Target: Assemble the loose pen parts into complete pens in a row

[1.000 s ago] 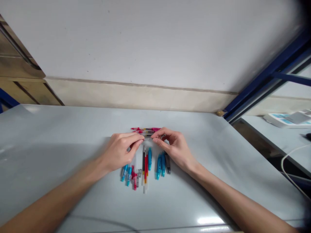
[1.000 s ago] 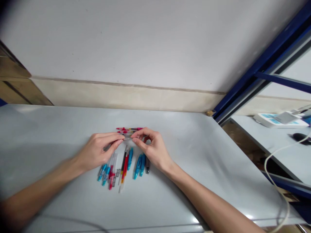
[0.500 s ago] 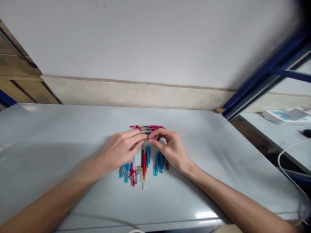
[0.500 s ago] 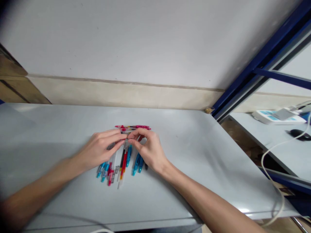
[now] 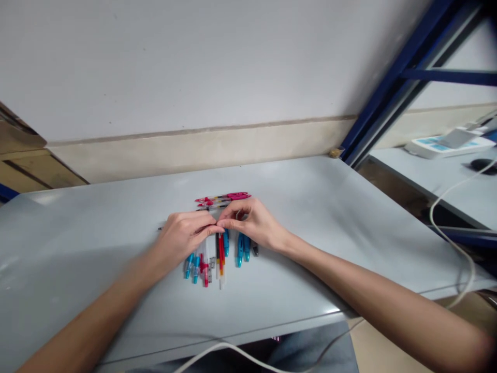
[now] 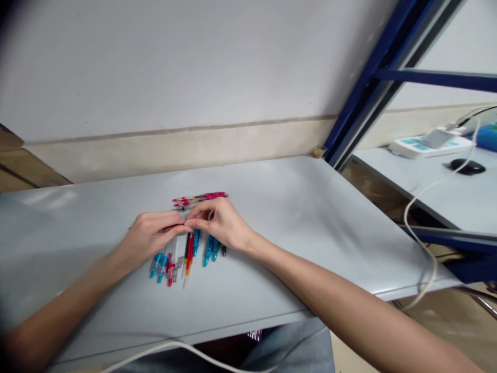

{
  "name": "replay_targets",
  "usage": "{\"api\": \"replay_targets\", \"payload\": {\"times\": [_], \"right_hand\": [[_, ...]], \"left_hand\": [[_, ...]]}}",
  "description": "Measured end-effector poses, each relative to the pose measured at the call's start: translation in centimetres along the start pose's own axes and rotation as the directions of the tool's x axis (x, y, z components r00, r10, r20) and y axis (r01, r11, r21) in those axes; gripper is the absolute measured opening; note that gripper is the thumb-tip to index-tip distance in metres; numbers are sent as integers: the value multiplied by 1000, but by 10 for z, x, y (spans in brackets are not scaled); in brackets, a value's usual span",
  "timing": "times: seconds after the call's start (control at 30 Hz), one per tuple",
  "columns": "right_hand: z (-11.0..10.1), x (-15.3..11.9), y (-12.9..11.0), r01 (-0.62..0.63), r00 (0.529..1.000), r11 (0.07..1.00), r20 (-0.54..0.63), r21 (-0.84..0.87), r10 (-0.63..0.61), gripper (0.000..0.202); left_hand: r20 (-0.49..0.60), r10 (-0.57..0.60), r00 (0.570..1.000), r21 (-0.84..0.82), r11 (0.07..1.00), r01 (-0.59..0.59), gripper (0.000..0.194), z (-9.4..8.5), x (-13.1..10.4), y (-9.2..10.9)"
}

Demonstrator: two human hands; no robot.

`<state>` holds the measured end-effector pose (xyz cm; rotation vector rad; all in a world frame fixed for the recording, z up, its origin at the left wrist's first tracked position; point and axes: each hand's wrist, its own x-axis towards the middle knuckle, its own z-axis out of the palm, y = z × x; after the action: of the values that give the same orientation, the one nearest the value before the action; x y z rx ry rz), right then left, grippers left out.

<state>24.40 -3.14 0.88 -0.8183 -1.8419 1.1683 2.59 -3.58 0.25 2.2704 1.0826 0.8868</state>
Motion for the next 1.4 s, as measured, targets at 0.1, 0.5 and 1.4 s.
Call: {"api": "replay_targets", "payload": {"times": [0.1, 0.5, 1.4], "right_hand": [[-4, 1, 2, 2, 1000, 1000, 12, 0, -2, 16], [-13, 6, 7, -15, 996, 970, -85, -243, -6, 11], [-44, -5, -15, -91, 995, 970, -25, 227, 99, 33]], "left_hand": [[4, 11, 1000, 51, 999, -11, 20, 0, 1, -3], [-124, -39, 991, 139, 989, 56, 15, -7, 3, -23], [-133, 114, 985, 201, 976, -86, 19, 2, 0, -17]]}}
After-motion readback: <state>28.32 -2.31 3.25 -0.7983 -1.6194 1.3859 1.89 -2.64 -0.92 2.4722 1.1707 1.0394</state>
